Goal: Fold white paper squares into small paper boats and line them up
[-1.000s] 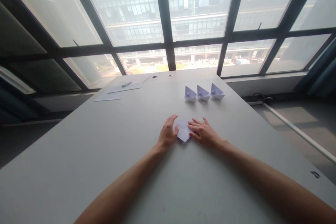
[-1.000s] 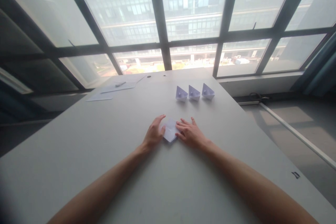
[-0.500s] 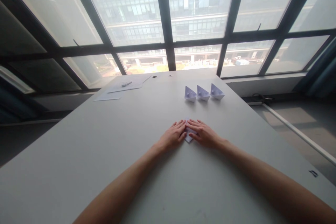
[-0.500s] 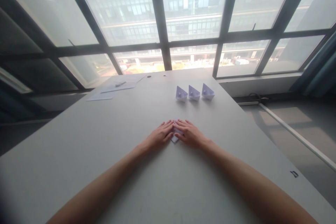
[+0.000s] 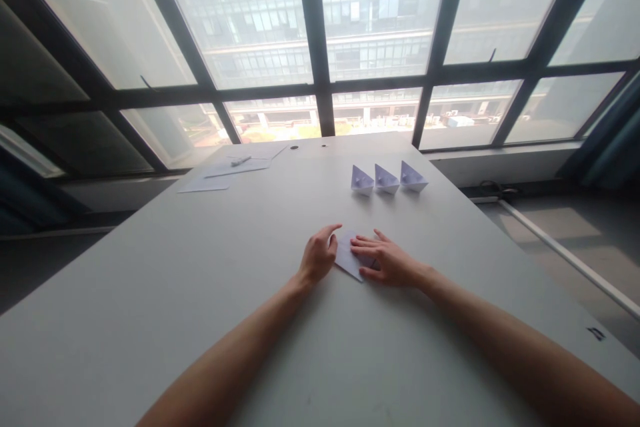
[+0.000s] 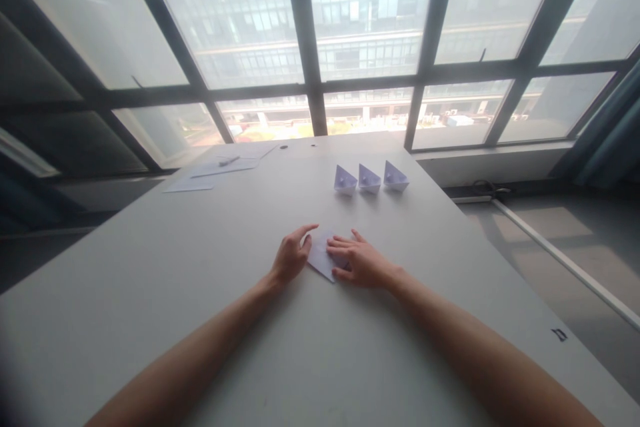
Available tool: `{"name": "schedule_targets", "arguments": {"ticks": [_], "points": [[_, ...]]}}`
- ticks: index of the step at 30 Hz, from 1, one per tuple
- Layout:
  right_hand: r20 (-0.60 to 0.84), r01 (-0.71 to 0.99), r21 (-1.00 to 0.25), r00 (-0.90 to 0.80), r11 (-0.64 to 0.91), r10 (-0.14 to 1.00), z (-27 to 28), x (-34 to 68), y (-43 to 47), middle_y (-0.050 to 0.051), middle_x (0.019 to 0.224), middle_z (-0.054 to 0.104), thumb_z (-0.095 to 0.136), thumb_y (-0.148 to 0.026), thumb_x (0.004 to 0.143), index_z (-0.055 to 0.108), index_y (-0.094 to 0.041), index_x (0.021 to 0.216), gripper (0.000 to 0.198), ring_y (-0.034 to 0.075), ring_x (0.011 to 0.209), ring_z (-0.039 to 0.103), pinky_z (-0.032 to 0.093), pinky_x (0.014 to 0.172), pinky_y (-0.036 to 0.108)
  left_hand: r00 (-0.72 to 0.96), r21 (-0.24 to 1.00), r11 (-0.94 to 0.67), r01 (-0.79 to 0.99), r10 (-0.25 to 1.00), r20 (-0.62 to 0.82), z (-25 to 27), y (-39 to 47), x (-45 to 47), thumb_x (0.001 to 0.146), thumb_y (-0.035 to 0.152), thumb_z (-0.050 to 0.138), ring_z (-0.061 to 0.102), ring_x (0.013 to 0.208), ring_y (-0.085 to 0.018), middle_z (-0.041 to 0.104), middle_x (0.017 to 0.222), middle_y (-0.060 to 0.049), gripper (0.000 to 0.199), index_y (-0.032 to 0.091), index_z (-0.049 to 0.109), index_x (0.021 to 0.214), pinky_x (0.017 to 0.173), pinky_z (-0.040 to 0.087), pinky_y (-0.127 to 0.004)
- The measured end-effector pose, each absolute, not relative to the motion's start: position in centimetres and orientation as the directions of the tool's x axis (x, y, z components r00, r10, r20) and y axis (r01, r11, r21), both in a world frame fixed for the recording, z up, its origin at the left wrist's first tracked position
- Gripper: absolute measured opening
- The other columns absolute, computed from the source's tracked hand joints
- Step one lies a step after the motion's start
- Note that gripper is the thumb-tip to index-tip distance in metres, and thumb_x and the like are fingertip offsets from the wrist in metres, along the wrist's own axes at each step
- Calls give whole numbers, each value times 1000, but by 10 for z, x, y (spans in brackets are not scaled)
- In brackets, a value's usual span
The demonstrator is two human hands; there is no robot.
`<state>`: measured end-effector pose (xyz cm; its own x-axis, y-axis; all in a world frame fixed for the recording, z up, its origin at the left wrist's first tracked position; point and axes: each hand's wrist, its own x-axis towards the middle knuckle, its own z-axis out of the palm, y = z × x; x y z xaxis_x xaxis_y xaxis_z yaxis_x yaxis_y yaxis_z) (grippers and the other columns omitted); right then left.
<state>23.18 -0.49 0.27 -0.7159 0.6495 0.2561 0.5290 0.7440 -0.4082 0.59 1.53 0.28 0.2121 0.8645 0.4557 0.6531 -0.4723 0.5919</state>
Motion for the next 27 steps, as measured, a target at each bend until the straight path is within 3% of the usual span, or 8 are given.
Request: {"name": "schedule_targets", "arguments": {"ticks": [6, 10, 15, 18, 22, 24, 27], "points": [[260, 505, -434, -723, 746, 641, 7, 231, -8, 11, 148, 48, 65, -31, 86, 50, -27, 141, 57, 25, 141, 38, 15, 118, 58, 270, 627, -488, 608, 869, 414, 0, 15, 4, 92, 16, 51, 68, 105, -20, 70, 120, -5, 61, 25, 31, 149, 96, 51, -38], [275, 477, -447, -732, 757, 623, 11, 230, -9, 8, 147, 50, 66, -28, 85, 55, -30, 135, 52, 26, 139, 41, 15, 118, 58, 450, 522, -582, 624, 813, 369, -5, 17, 4, 92, 19, 53, 59, 121, -22, 66, 127, -6, 60, 24, 35, 148, 107, 44, -38], [288, 482, -434, -727, 761, 624, 10, 229, -10, 8, 145, 53, 66, -31, 87, 59, -29, 131, 45, 26, 138, 43, 17, 117, 58, 485, 414, -591, 692, 806, 339, -10, 19, 5, 94, 24, 50, 42, 139, -25, 50, 146, -10, 56, 18, 37, 148, 116, 34, -42], [284, 499, -430, -717, 753, 637, 8, 229, -10, 8, 145, 53, 65, -33, 88, 58, -30, 133, 46, 26, 138, 43, 19, 117, 57, 444, 431, -571, 699, 819, 364, -10, 19, 5, 93, 21, 48, 38, 141, -24, 46, 150, -10, 56, 15, 39, 147, 118, 32, -42], [273, 512, -431, -710, 743, 649, 7, 230, -11, 7, 146, 51, 65, -34, 88, 58, -30, 133, 46, 26, 138, 43, 19, 118, 56, 380, 477, -549, 686, 830, 410, -6, 17, 5, 92, 18, 45, 47, 134, -21, 54, 142, -8, 50, 17, 46, 142, 116, 36, -40], [268, 517, -430, -709, 740, 652, 8, 230, -11, 7, 147, 50, 65, -34, 88, 57, -30, 135, 48, 26, 139, 42, 19, 119, 56, 406, 467, -562, 683, 823, 397, -6, 17, 5, 93, 19, 45, 48, 134, -20, 56, 141, -7, 48, 18, 48, 141, 116, 36, -38], [273, 507, -420, -721, 753, 637, 9, 229, -12, 7, 149, 48, 63, -33, 89, 55, -29, 136, 49, 26, 141, 39, 18, 119, 56, 519, 407, -596, 693, 803, 293, -6, 16, 5, 95, 18, 40, 36, 143, -20, 46, 150, -5, 53, 21, 40, 148, 119, 29, -39]]}}
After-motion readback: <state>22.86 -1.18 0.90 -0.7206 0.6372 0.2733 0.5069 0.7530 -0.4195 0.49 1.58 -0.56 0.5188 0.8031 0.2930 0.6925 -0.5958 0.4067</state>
